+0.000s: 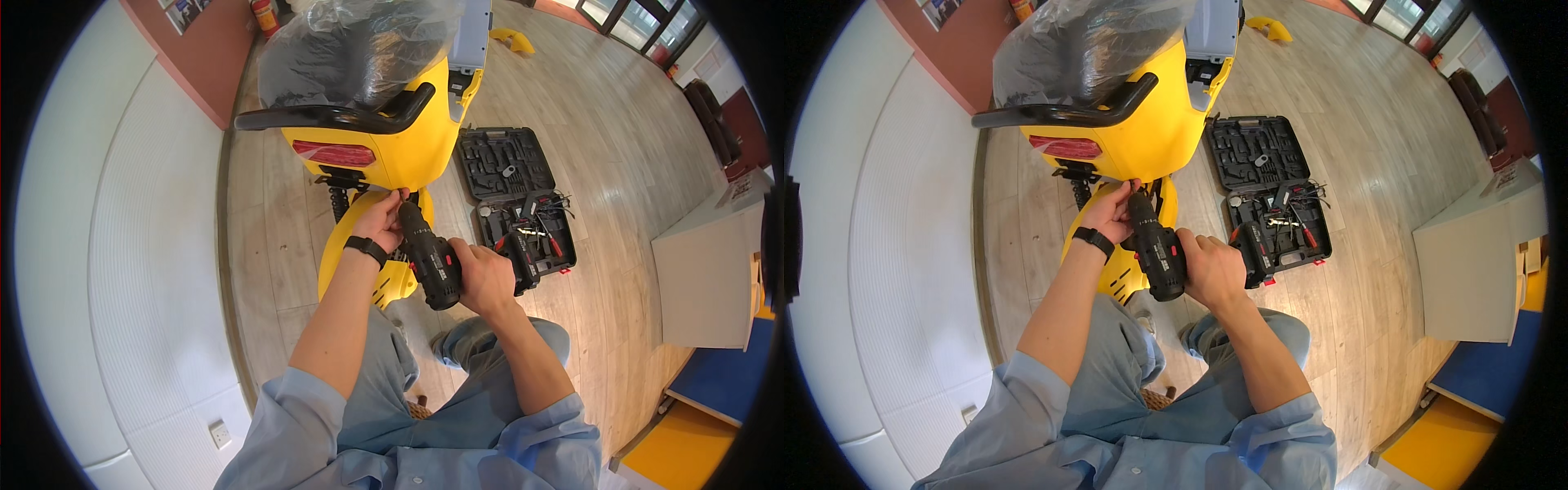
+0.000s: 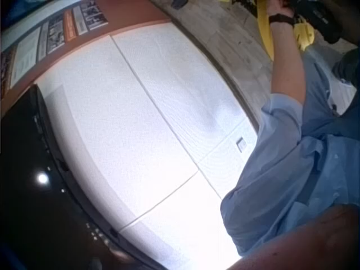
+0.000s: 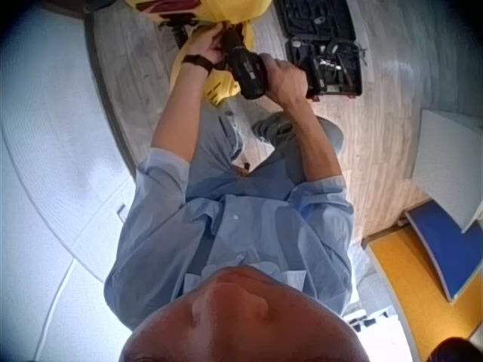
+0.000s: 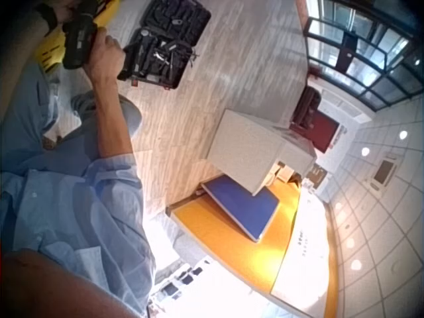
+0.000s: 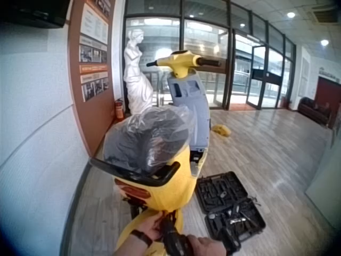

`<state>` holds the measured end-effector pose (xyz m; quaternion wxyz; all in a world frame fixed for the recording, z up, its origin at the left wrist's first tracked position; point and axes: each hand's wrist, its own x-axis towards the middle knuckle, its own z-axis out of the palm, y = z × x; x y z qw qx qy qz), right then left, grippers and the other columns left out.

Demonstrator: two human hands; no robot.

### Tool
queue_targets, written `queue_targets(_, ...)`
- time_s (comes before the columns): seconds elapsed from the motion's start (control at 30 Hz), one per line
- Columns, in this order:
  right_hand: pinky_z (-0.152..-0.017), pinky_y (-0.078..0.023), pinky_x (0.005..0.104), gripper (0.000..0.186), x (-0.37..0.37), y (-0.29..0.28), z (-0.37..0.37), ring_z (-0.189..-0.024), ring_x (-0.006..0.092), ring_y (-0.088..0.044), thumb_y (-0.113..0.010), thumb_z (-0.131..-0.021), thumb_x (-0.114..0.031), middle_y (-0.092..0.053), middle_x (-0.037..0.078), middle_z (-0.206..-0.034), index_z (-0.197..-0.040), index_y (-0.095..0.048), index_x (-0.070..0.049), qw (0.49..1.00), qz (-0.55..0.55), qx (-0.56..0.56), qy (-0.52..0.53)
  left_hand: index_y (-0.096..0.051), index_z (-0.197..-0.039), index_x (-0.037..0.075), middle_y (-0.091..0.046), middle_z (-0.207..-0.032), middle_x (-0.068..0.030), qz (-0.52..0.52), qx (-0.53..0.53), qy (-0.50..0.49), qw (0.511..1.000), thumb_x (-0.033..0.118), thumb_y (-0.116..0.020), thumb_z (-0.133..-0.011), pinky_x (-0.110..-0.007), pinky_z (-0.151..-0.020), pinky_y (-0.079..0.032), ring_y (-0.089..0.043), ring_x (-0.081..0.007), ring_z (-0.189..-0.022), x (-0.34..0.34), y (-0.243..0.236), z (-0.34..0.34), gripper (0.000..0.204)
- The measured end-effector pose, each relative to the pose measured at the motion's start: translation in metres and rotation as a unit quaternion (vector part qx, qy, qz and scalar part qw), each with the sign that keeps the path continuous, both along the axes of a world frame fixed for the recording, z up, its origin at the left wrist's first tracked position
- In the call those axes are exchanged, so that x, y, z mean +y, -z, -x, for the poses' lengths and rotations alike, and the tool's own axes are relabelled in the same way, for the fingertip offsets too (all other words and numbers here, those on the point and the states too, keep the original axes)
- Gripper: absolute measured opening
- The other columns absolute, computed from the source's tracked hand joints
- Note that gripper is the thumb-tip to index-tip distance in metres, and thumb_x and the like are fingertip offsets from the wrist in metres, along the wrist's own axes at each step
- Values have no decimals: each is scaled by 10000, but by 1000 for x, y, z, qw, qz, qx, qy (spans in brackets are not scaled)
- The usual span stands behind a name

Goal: Installing a license plate bracket or light assembly on the rear of a yellow electric scooter using an electric drill.

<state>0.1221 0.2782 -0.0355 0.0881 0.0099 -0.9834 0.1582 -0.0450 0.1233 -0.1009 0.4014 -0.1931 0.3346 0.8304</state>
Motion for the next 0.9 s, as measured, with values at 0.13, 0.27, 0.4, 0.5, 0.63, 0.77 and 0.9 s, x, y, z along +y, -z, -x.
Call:
queue_targets(0.13, -595, -512, 376, 427, -1, 3, 0, -712, 263, -637, -716, -655, -123, -607, 61, -751, -1044, -540, -110, 1000, -1, 24, -5, -613, -1080, 106, -670, -879, 26, 18, -20, -34, 999, 218, -494, -988, -207, -532, -330, -431, -74, -588, 0, -18, -5, 188)
queue_targets(0.27, -590, -511, 369, 387, -5, 6, 2, -706, 255, -634, -698, -673, -114, -601, 60, -742, -1023, -533, -102, 999, -17, 35, 7, -571, -973, 86, -707, -935, -62, 2, -20, -12, 1000, 175, -462, -966, -225, -451, -309, -396, -84, -463, -12, -11, -3, 142)
queue_targets(0.4, -589, -510, 370, 357, -6, 6, 1, -705, 255, -634, -686, -686, -112, -602, 59, -740, -1005, -527, -99, 1000, -21, 17, 11, -567, -927, 79, -712, -926, -72, 8, -36, 3, 999, 169, -459, -955, -225, -410, -267, -325, -84, -419, -8, -18, -5, 143)
queue_targets(0.5, -589, -511, 373, 332, -4, 7, 2, -705, 256, -635, -682, -688, -116, -603, 60, -737, -975, -516, -96, 1000, -20, 12, 12, -574, -905, 81, -714, -884, -58, 37, -51, -33, 997, 168, -467, -945, -225, -432, -281, -317, -86, -418, -5, -20, -7, 144)
queue_targets(0.63, -593, -511, 382, 323, -7, 7, 3, -711, 262, -637, -687, -679, -115, -606, 66, -742, -942, -501, -90, 1000, -24, 4, 13, -576, -891, 85, -660, -747, -2, 43, -62, -68, 995, 167, -481, -924, -237, -467, -315, -313, -88, -427, -11, -1, -1, 131)
queue_targets(0.77, -598, -515, 386, 332, -7, 6, 4, -715, 267, -640, -692, -673, -113, -608, 70, -746, -942, -499, -90, 1000, -23, -2, 17, -559, -912, 83, -568, -641, 35, 61, -99, -133, 984, 151, -485, -915, -235, -498, -342, -339, -91, -472, -1, -6, -2, 101)
queue_targets(0.9, -608, -521, 386, 342, -9, 5, 5, -725, 269, -646, -695, -672, -120, -611, 71, -750, -952, -501, -93, 1000, -3, 4, 14, -545, -924, 84, -611, -691, 19, 74, -84, -132, 985, 146, -483, -914, -231, -526, -365, -378, -88, -516, -2, -8, -4, 88)
